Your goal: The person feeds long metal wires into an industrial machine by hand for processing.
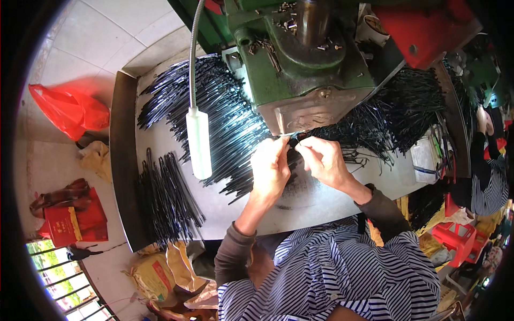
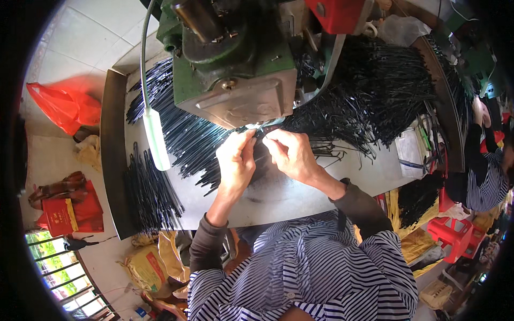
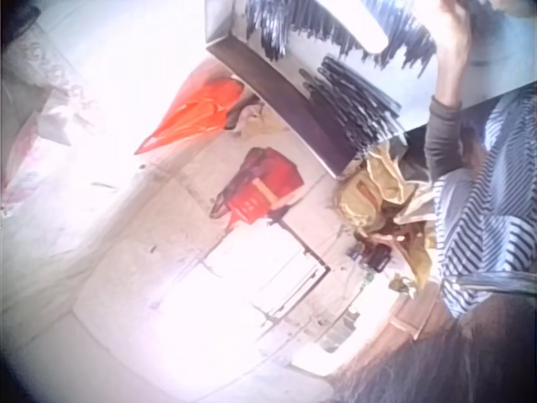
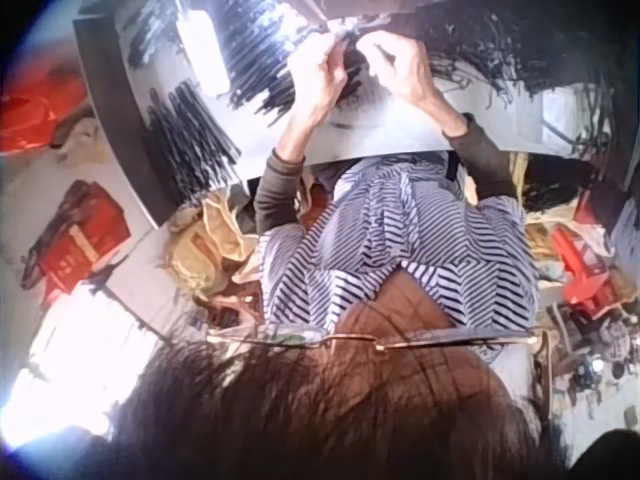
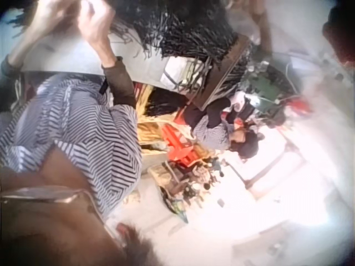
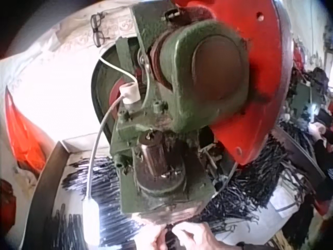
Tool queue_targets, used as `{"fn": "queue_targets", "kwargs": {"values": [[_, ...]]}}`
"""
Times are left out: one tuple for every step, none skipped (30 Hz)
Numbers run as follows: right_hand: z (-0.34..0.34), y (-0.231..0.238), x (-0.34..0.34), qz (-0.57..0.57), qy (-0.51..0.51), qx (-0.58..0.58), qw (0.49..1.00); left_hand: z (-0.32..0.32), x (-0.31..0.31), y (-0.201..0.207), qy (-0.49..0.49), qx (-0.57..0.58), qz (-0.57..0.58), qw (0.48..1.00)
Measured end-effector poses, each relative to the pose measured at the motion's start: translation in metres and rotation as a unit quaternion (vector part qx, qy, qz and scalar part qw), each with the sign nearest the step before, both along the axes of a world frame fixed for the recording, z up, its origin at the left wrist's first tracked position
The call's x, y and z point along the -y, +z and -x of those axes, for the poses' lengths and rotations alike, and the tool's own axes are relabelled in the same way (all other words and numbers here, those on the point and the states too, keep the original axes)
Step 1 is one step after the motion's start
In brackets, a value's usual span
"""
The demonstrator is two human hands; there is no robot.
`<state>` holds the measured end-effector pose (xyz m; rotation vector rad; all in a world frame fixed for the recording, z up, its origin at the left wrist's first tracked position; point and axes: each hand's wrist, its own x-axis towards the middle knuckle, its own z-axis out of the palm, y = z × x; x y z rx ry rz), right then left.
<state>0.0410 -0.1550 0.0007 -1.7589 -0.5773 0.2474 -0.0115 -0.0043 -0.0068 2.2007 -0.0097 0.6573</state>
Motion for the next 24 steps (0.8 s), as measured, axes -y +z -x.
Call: {"fn": "queue_targets", "kwargs": {"values": [[0.0, 0.002, -0.001, 0.001, 0.002, -0.002, 1.0, 0.0, -0.001, 0.002, 0.0, 0.0, -0.037, 0.999], [-0.001, 0.006, -0.001, -0.004, 0.004, -0.072, 0.997, 0.0, -0.001, 0.003, 0.002, -0.002, -0.037, 0.999], [-0.002, 0.01, -0.002, -0.008, 0.006, -0.142, 0.99, 0.0, 0.0, 0.004, 0.004, -0.001, -0.058, 0.998], [-0.003, 0.013, -0.002, -0.007, 0.007, -0.143, 0.99, -0.002, 0.0, 0.005, 0.006, 0.002, -0.079, 0.997], [-0.005, 0.016, -0.001, -0.012, -0.001, -0.156, 0.988, -0.006, 0.001, 0.006, 0.008, 0.002, -0.078, 0.997], [-0.007, 0.018, -0.002, -0.018, -0.009, -0.17, 0.985, -0.012, 0.002, 0.006, 0.007, 0.035, -0.075, 0.997], [-0.01, 0.02, -0.003, -0.03, -0.017, -0.177, 0.984, -0.017, 0.003, 0.007, 0.006, 0.069, -0.072, 0.995], [-0.013, 0.019, -0.003, -0.029, -0.017, -0.177, 0.984, -0.019, 0.002, 0.007, 0.006, 0.069, -0.071, 0.995], [-0.016, 0.016, -0.004, -0.037, -0.017, -0.182, 0.982, -0.021, 0.001, 0.007, 0.0, 0.06, -0.072, 0.996], [-0.017, 0.015, -0.004, -0.045, -0.016, -0.188, 0.981, -0.023, 0.0, 0.006, -0.006, 0.05, -0.074, 0.996], [-0.017, 0.017, -0.005, -0.032, -0.016, -0.187, 0.982, -0.022, 0.0, 0.004, -0.005, 0.05, -0.073, 0.996], [-0.017, 0.017, -0.006, -0.032, -0.015, -0.187, 0.982, -0.022, 0.0, 0.002, -0.003, 0.059, -0.064, 0.996], [-0.016, 0.017, -0.006, -0.031, -0.017, -0.187, 0.982, -0.021, 0.0, 0.0, -0.001, 0.068, -0.053, 0.996], [-0.016, 0.016, -0.006, -0.031, -0.017, -0.187, 0.982, -0.021, 0.0, 0.0, -0.001, 0.067, -0.053, 0.996], [-0.016, 0.015, -0.006, -0.031, -0.017, -0.188, 0.981, -0.02, -0.001, 0.0, 0.004, 0.047, -0.087, 0.995], [-0.018, 0.013, -0.005, -0.015, -0.009, -0.164, 0.986, -0.02, -0.001, -0.001, 0.01, 0.025, -0.121, 0.992], [-0.02, 0.012, -0.002, 0.001, -0.003, -0.14, 0.99, -0.02, 0.001, 0.012, 0.007, 0.024, -0.12, 0.992], [-0.022, 0.012, 0.0, 0.002, -0.005, -0.141, 0.99, -0.018, 0.003, 0.027, -0.019, -0.013, -0.175, 0.984], [-0.024, 0.013, -0.001, -0.023, 0.004, -0.18, 0.983, -0.015, 0.002, 0.037, -0.04, -0.052, -0.232, 0.971], [-0.024, 0.014, -0.001, -0.047, 0.014, -0.22, 0.974, -0.014, 0.003, 0.034, -0.038, -0.054, -0.234, 0.97], [-0.023, 0.016, 0.001, -0.044, 0.02, -0.222, 0.974, -0.014, 0.006, 0.029, -0.028, -0.089, -0.24, 0.966], [-0.023, 0.014, -0.001, -0.048, 0.023, -0.224, 0.973, -0.015, 0.009, 0.026, -0.019, -0.125, -0.248, 0.961], [-0.021, 0.013, -0.002, -0.061, 0.015, -0.24, 0.969, -0.012, 0.013, 0.027, -0.008, -0.085, -0.234, 0.969], [-0.02, 0.012, -0.004, -0.074, 0.007, -0.256, 0.964, -0.013, 0.016, 0.024, -0.003, -0.1, -0.192, 0.976]]}}
